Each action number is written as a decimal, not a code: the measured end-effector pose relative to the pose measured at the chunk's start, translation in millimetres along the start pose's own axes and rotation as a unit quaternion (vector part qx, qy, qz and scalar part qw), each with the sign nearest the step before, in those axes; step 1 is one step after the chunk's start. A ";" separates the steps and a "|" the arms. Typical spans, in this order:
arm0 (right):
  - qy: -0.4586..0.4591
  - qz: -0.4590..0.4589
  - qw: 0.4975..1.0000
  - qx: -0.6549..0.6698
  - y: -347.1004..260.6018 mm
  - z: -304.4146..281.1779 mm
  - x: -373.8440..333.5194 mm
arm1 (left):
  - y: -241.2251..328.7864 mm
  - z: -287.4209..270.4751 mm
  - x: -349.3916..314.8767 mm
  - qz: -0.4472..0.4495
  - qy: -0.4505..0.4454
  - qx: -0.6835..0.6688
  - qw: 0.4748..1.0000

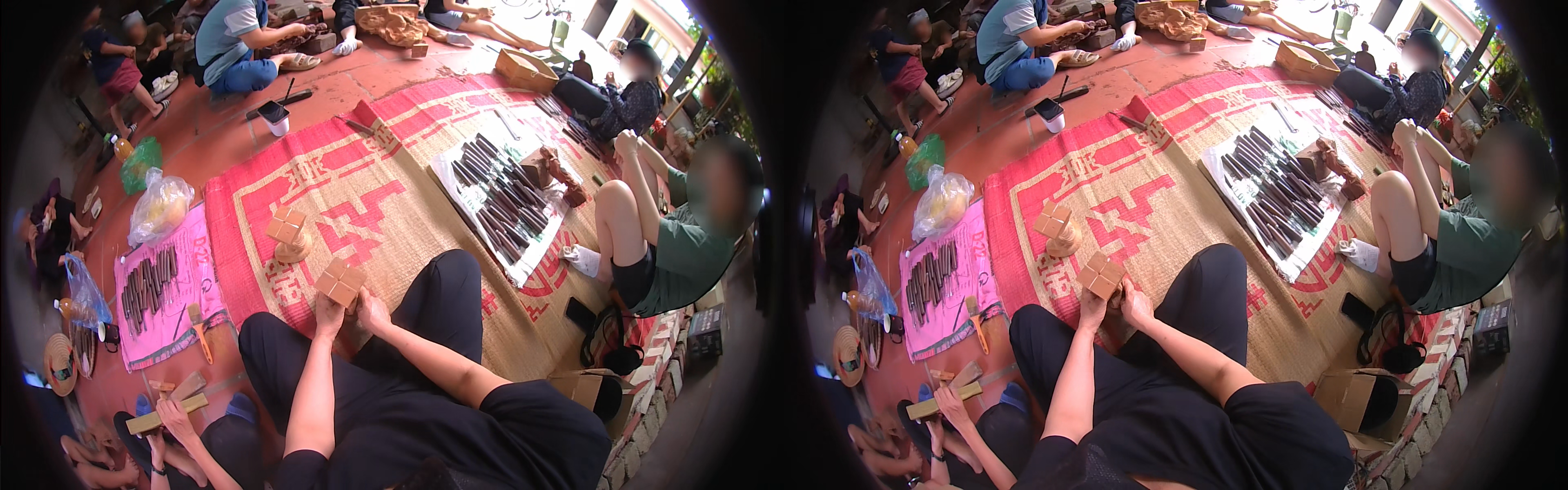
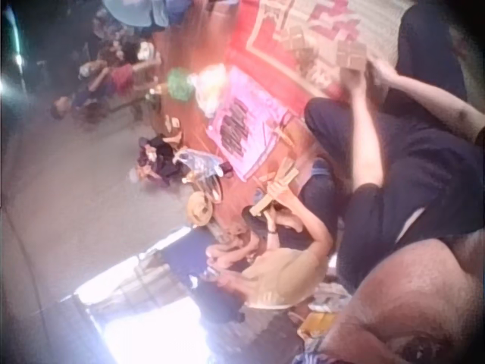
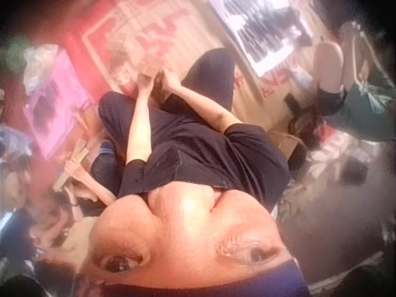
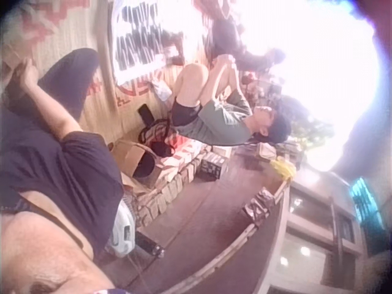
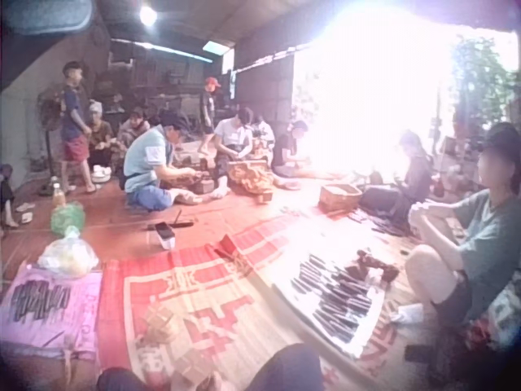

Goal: The person sits on a mat and assembles small wooden blocks into a cube-like structure. They repeatedly pick up blocks, align them, and press them together to form a larger unit.

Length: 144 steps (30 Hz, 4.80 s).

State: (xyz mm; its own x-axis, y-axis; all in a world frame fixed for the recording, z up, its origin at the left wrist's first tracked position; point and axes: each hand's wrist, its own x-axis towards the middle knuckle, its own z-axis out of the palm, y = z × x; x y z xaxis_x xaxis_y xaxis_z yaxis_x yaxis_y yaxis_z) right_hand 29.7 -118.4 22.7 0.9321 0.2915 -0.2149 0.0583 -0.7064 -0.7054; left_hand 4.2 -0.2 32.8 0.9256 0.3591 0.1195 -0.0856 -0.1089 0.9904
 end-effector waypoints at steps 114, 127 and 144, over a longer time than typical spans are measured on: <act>-0.018 -0.160 0.986 0.033 -2.0 -40.6 41.3 | -28.3 -3.0 -5.3 0.003 -0.010 0.101 0.995; -0.077 -0.121 0.980 -0.140 11.3 -30.3 54.1 | -30.1 -0.6 -6.5 -0.034 -0.010 0.078 0.996; -0.046 -0.134 0.989 -0.029 -16.5 -53.1 34.3 | -34.6 -6.1 -7.5 -0.042 -0.016 0.073 0.996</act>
State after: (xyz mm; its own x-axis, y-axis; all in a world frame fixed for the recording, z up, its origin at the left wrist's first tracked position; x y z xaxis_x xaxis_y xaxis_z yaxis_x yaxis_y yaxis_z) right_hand 79.6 -130.9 62.8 0.8434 0.5301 -0.0878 0.3226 -0.6301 -0.7063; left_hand -2.1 6.5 -2.0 0.9390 0.3425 0.0309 0.0457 -0.2134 0.9759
